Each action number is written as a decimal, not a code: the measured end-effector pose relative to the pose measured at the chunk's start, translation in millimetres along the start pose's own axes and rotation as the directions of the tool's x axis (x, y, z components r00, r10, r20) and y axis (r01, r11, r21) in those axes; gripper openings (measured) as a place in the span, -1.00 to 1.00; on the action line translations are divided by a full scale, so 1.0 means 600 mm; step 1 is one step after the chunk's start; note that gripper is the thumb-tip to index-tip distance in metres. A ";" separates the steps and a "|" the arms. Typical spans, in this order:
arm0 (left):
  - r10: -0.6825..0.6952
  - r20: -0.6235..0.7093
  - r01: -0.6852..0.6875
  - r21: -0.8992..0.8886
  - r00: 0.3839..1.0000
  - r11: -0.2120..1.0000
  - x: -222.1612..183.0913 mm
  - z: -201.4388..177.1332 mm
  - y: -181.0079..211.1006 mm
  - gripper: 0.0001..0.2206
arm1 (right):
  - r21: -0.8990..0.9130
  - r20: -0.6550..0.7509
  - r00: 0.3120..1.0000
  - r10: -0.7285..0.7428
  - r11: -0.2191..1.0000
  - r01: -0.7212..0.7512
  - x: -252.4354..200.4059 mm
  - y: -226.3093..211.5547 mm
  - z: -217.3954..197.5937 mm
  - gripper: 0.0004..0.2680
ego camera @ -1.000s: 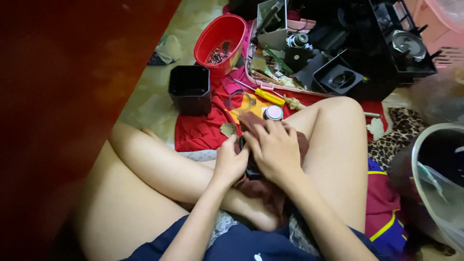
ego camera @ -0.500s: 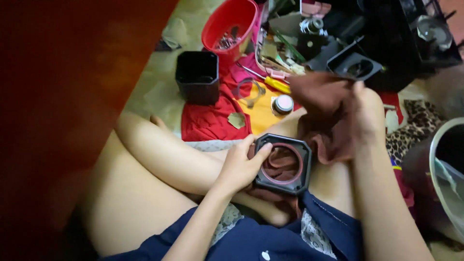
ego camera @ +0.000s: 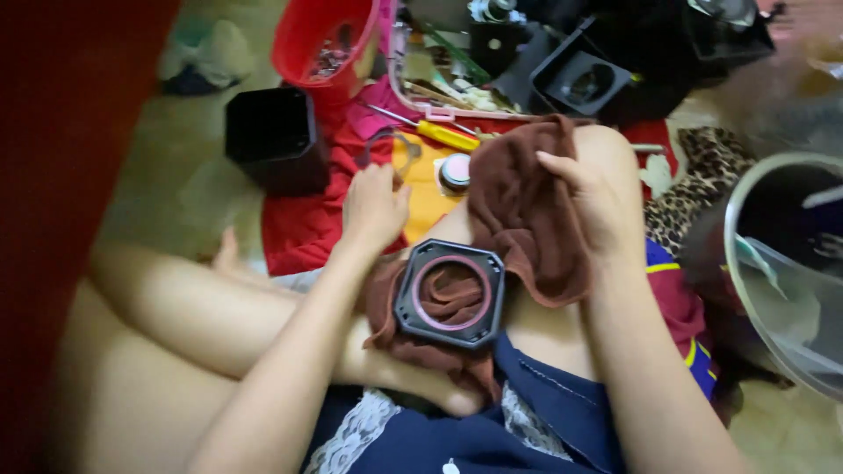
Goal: Scrubbing and wiping speaker components with a toothbrush and cloth before fitting them into a housing.
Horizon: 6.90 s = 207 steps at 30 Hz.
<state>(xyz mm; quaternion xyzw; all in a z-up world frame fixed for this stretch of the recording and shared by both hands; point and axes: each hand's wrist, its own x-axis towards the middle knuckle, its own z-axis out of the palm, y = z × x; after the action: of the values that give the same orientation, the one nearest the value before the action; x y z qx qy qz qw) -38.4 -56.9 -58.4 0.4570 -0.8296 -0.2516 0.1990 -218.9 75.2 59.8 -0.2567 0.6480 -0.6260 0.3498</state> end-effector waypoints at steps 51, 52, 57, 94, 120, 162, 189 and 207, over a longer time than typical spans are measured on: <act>-0.003 0.258 0.258 -0.965 0.966 -0.046 -0.127 -0.062 0.191 -0.79 | -0.463 0.268 0.957 -0.113 0.856 0.231 -0.003 -0.022 0.112 -0.52; -0.005 0.249 0.249 -0.968 0.968 -0.041 -0.129 -0.073 0.197 -0.79 | -0.497 0.185 0.980 -0.067 0.854 0.152 0.008 -0.011 0.111 -0.53; -0.016 0.241 0.241 -0.968 0.970 0.072 -0.131 -0.064 0.182 -0.82 | -0.283 -0.099 0.995 -0.018 0.959 -0.011 -0.053 -0.056 0.129 -0.47; -0.006 0.226 0.198 -0.868 0.974 -0.455 -0.143 -0.093 0.152 -0.73 | -0.895 0.043 0.985 -0.169 0.431 0.113 -0.089 -0.072 -0.049 -0.84; 0.026 0.415 0.414 -0.900 0.909 -0.138 -0.192 -0.151 0.127 -0.68 | -0.940 -0.315 0.754 0.576 -0.081 -0.331 -0.070 -0.117 -0.179 -0.80; 0.019 0.424 0.314 -0.641 0.906 -0.700 -0.192 -0.124 0.051 -0.60 | -0.772 0.532 0.749 0.395 0.588 0.239 0.067 0.117 0.219 -0.83; -0.442 0.576 0.243 -0.756 0.687 -0.607 -0.127 -0.018 0.003 -0.50 | -0.192 0.636 0.769 -0.063 0.952 0.237 -0.010 0.110 0.210 -0.86; -0.419 0.584 0.219 -0.727 0.695 -0.650 -0.120 -0.016 -0.003 -0.43 | -0.241 0.768 0.640 0.007 0.929 0.279 -0.017 0.112 0.202 -0.85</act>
<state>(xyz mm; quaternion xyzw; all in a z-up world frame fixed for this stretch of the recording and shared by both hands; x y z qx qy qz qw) 4.7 1.7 -59.0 0.3604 0.0520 -0.8354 0.4117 -111.3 12.1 -2.1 -0.5990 0.5181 -0.3652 0.4893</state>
